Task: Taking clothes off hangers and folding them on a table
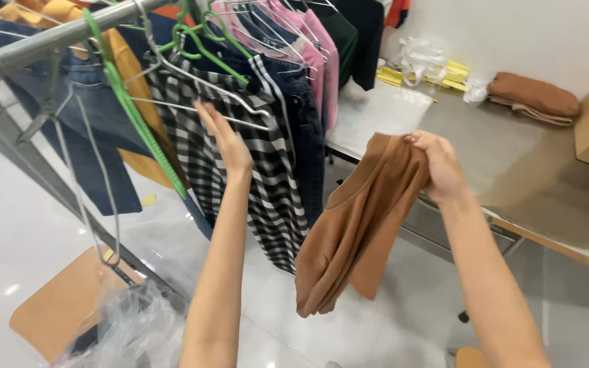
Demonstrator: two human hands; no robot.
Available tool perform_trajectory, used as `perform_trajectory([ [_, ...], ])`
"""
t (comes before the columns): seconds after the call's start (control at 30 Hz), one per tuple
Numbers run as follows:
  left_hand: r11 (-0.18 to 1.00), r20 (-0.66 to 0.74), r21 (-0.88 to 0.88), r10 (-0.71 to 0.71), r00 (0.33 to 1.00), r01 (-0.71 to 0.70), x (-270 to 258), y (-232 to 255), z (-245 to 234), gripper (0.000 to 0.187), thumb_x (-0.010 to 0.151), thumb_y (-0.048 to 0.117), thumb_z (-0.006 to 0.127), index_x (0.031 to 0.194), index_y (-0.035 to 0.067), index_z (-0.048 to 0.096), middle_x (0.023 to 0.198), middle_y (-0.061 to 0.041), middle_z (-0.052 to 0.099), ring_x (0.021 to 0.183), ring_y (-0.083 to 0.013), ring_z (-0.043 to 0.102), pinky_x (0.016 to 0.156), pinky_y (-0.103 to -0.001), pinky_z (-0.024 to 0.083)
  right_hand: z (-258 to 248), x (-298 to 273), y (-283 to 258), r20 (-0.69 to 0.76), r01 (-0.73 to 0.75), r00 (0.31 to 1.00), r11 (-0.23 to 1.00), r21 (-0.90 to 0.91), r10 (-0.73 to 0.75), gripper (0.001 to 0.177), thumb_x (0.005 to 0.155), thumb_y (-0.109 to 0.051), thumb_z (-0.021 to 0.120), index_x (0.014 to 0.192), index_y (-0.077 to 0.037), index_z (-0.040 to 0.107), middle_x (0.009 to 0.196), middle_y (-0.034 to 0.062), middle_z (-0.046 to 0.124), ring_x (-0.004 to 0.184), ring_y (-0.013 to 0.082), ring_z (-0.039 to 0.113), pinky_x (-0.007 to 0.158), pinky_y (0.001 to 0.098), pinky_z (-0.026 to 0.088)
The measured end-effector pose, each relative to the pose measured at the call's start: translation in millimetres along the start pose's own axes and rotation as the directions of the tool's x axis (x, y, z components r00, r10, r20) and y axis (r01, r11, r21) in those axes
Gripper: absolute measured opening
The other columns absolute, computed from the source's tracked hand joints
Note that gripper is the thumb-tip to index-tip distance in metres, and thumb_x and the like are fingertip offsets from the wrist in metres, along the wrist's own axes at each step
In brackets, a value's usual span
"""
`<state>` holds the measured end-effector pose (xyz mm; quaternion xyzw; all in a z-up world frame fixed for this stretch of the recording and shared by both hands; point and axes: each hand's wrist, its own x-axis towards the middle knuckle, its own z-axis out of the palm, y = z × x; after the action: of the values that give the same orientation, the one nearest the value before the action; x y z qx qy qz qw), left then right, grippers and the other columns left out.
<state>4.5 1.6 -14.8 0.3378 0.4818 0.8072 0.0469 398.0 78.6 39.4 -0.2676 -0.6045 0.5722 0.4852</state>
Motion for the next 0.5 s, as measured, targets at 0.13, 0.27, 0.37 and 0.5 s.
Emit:
perform_trajectory([
  [0.13, 0.994, 0.094, -0.081, 0.087, 0.992, -0.079, -136.5, 36.3, 24.3, 0.074, 0.123, 0.037, 0.042, 0.178, 0.014, -0.001, 0.184, -0.019, -0.002, 0.17, -0.0366, 0.0, 0.136, -0.056, 0.0, -51.7, -5.7, -37.1, 0.048, -0.013, 0.999, 0.99, 0.139, 0.007, 0.019, 0.099, -0.021, 0.056, 0.082, -0.015, 0.054, 0.071, 0.0013, 0.049, 0.065, 0.014, 0.054, 0.064, 0.026, 0.048],
  [0.27, 0.978, 0.819, -0.061, -0.064, 0.57, 0.198, -190.1, -1.4, 53.2, 0.102, 0.09, 0.028, 0.087, 0.173, 0.012, 0.03, 0.173, -0.024, 0.037, 0.161, -0.0483, 0.025, 0.129, -0.065, 0.018, -83.1, -24.9, -56.9, 0.087, -0.048, 0.996, 0.966, 0.254, 0.027, 0.017, 0.096, -0.025, 0.054, 0.085, -0.012, 0.051, 0.074, 0.0029, 0.054, 0.065, 0.0138, 0.057, 0.065, 0.025, 0.05],
  [0.37, 0.902, 0.966, 0.128, -0.208, 0.155, 0.413, -199.9, 30.9, 91.3, 0.122, 0.074, 0.024, 0.099, 0.174, 0.021, 0.03, 0.169, -0.023, 0.043, 0.161, -0.0459, 0.029, 0.13, -0.067, 0.012, -119.5, -30.8, -49.5, 0.104, -0.063, 0.994, 0.958, 0.279, 0.035, 0.02, 0.093, -0.026, 0.053, 0.082, -0.01, 0.05, 0.071, 0.0067, 0.053, 0.064, 0.0165, 0.057, 0.062, 0.0278, 0.052],
  [0.5, 0.83, 0.929, 0.356, -0.262, -0.262, 0.43, -241.9, 2.6, 138.6, 0.084, 0.067, 0.021, 0.103, 0.144, 0.022, 0.069, 0.097, -0.004, 0.07, 0.09, -0.0155, 0.065, 0.086, -0.031, 0.057, -144.7, -50.7, -52.9, 0.077, -0.074, 0.996, 0.944, 0.321, 0.052, 0.018, 0.09, -0.025, 0.051, 0.08, -0.011, 0.047, 0.067, 0.01, 0.052, 0.058, 0.0187, 0.053, 0.058, 0.0262, 0.044],
])
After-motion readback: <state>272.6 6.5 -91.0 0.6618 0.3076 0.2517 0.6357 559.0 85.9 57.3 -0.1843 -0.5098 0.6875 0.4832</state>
